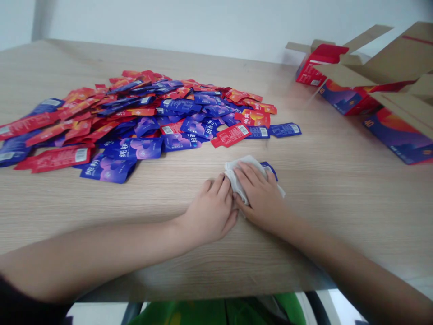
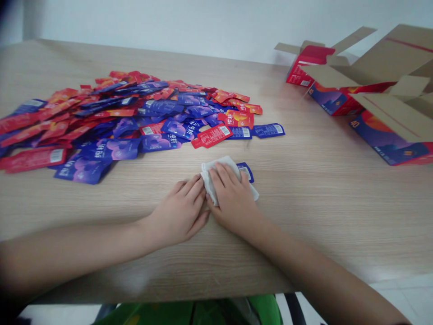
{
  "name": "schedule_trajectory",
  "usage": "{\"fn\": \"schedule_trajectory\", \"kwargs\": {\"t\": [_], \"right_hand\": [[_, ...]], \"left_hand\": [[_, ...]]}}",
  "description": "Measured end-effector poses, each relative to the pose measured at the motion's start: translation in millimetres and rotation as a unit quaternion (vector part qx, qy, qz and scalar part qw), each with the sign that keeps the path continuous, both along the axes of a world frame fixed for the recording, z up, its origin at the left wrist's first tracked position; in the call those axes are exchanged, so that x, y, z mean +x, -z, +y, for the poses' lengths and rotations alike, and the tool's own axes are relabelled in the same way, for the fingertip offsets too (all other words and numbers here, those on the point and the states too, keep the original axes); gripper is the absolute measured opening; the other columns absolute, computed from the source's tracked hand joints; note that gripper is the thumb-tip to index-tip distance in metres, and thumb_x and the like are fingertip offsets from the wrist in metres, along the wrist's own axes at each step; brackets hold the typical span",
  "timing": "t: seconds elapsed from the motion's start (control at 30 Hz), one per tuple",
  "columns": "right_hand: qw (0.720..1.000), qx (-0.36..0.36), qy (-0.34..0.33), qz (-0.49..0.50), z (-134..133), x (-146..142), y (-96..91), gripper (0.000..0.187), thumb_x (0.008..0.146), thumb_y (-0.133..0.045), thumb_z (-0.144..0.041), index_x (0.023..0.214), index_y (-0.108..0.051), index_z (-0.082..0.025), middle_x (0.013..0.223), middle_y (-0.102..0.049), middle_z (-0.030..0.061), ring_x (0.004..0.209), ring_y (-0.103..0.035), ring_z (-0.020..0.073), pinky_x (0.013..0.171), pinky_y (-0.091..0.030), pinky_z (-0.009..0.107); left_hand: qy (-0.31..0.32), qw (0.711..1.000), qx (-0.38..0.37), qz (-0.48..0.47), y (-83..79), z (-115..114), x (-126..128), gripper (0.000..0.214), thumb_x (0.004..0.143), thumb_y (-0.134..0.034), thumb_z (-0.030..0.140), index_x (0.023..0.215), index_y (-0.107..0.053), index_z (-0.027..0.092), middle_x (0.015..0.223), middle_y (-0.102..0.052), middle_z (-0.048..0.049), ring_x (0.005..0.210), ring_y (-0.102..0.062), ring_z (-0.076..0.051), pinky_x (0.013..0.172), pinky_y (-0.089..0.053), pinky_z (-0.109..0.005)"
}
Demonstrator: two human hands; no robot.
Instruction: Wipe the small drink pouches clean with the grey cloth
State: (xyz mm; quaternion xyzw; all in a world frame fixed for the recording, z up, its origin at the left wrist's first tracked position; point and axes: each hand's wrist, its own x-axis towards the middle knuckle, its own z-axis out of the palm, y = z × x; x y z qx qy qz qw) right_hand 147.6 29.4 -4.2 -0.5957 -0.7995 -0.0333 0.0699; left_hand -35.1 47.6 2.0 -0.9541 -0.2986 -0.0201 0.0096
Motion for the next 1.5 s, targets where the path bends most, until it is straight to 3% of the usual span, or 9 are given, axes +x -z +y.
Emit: {"fn": "schedule_trajectory", "kwargs": {"t": [0.07, 0.27, 0.47, 0.67, 0.87, 1.07, 1.27, 1.4, 1.5], "right_hand": [[1.0, -0.007, -0.016, 0.005, -1, 0, -1.2, 0.056, 0.097, -0.035, -0.037, 0.147, -0.041, -0.013, 0.157, -0.038, 0.0137, 0.143, -0.033, 0.0265, 0.112, -0.024, 0.052], [0.994, 0.0, 0.11, 0.003, 6, 16, 0.4, 0.058, 0.098, -0.034, -0.04, 0.147, -0.039, -0.01, 0.155, -0.04, 0.0169, 0.142, -0.035, 0.0311, 0.108, -0.029, 0.058], [1.0, -0.003, -0.016, -0.001, 1, 0, 1.2, 0.056, 0.097, -0.035, -0.038, 0.147, -0.041, -0.013, 0.157, -0.038, 0.013, 0.143, -0.033, 0.0272, 0.111, -0.026, 0.054], [0.994, 0.01, 0.104, -0.01, 6, 16, 1.9, 0.058, 0.098, -0.034, -0.041, 0.147, -0.039, -0.01, 0.154, -0.04, 0.0165, 0.141, -0.036, 0.031, 0.108, -0.03, 0.057], [1.0, 0.001, -0.019, 0.0, 0, 3, 1.4, 0.056, 0.097, -0.036, -0.038, 0.147, -0.041, -0.013, 0.156, -0.039, 0.0137, 0.143, -0.034, 0.0283, 0.112, -0.025, 0.054], [0.995, 0.003, 0.1, -0.007, 8, 19, 0.9, 0.058, 0.098, -0.034, -0.041, 0.147, -0.039, -0.011, 0.154, -0.041, 0.0171, 0.141, -0.036, 0.0315, 0.107, -0.03, 0.057], [1.0, -0.003, -0.022, -0.013, 1, -2, 0.3, 0.055, 0.098, -0.033, -0.037, 0.146, -0.041, -0.012, 0.156, -0.038, 0.0153, 0.142, -0.033, 0.0295, 0.11, -0.025, 0.055], [0.998, -0.01, 0.055, 0.009, 6, 14, -1.1, 0.057, 0.098, -0.034, -0.04, 0.147, -0.04, -0.013, 0.154, -0.041, 0.0152, 0.141, -0.036, 0.0297, 0.108, -0.029, 0.054], [0.995, 0.015, 0.092, 0.014, 9, 18, 2.0, 0.056, 0.097, -0.034, -0.039, 0.145, -0.042, -0.012, 0.153, -0.043, 0.0166, 0.14, -0.036, 0.0311, 0.107, -0.029, 0.057]], "left_hand": [[0.002, 1.0, 0.002, 0.0, 0.0, 0, 0, 0.054, 0.097, -0.038, 0.037, 0.128, -0.06, -0.001, 0.142, -0.049, -0.0288, 0.137, -0.042, -0.041, 0.105, -0.038, -0.051], [-0.007, 1.0, 0.003, 0.009, 0.5, -1, 0, 0.063, 0.097, -0.038, 0.038, 0.141, -0.044, -0.006, 0.147, -0.042, -0.0307, 0.137, -0.041, -0.042, 0.106, -0.038, -0.051], [-0.002, 1.0, -0.002, 0.0, 0.1, 0, 0, 0.053, 0.097, -0.038, 0.038, 0.127, -0.061, 0.0, 0.142, -0.049, -0.028, 0.136, -0.043, -0.041, 0.105, -0.039, -0.051], [-0.007, 1.0, 0.004, 0.009, 1.2, -1, 0, 0.063, 0.097, -0.036, 0.038, 0.142, -0.043, -0.006, 0.147, -0.042, -0.0304, 0.137, -0.041, -0.041, 0.106, -0.039, -0.052], [-0.001, 1.0, -0.005, 0.004, 0.5, 0, -1, 0.055, 0.097, -0.037, 0.038, 0.131, -0.058, 0.0, 0.144, -0.047, -0.0279, 0.137, -0.041, -0.041, 0.105, -0.039, -0.051], [-0.004, 1.0, 0.001, 0.009, 0.1, 0, -1, 0.063, 0.097, -0.037, 0.038, 0.142, -0.043, -0.006, 0.148, -0.041, -0.031, 0.138, -0.04, -0.042, 0.106, -0.038, -0.052], [0.001, 1.0, -0.005, 0.003, -1.7, 1, 0, 0.052, 0.097, -0.037, 0.037, 0.124, -0.062, 0.0, 0.139, -0.052, -0.0274, 0.137, -0.042, -0.041, 0.104, -0.04, -0.05], [-0.005, 1.0, -0.001, 0.008, -1.1, 0, 0, 0.062, 0.097, -0.037, 0.039, 0.14, -0.046, -0.004, 0.147, -0.044, -0.0286, 0.137, -0.041, -0.04, 0.106, -0.039, -0.05], [-0.008, 1.0, 0.007, 0.011, 0.1, 0, 0, 0.063, 0.097, -0.036, 0.039, 0.142, -0.044, -0.004, 0.148, -0.042, -0.0282, 0.138, -0.041, -0.04, 0.106, -0.038, -0.05]]}}
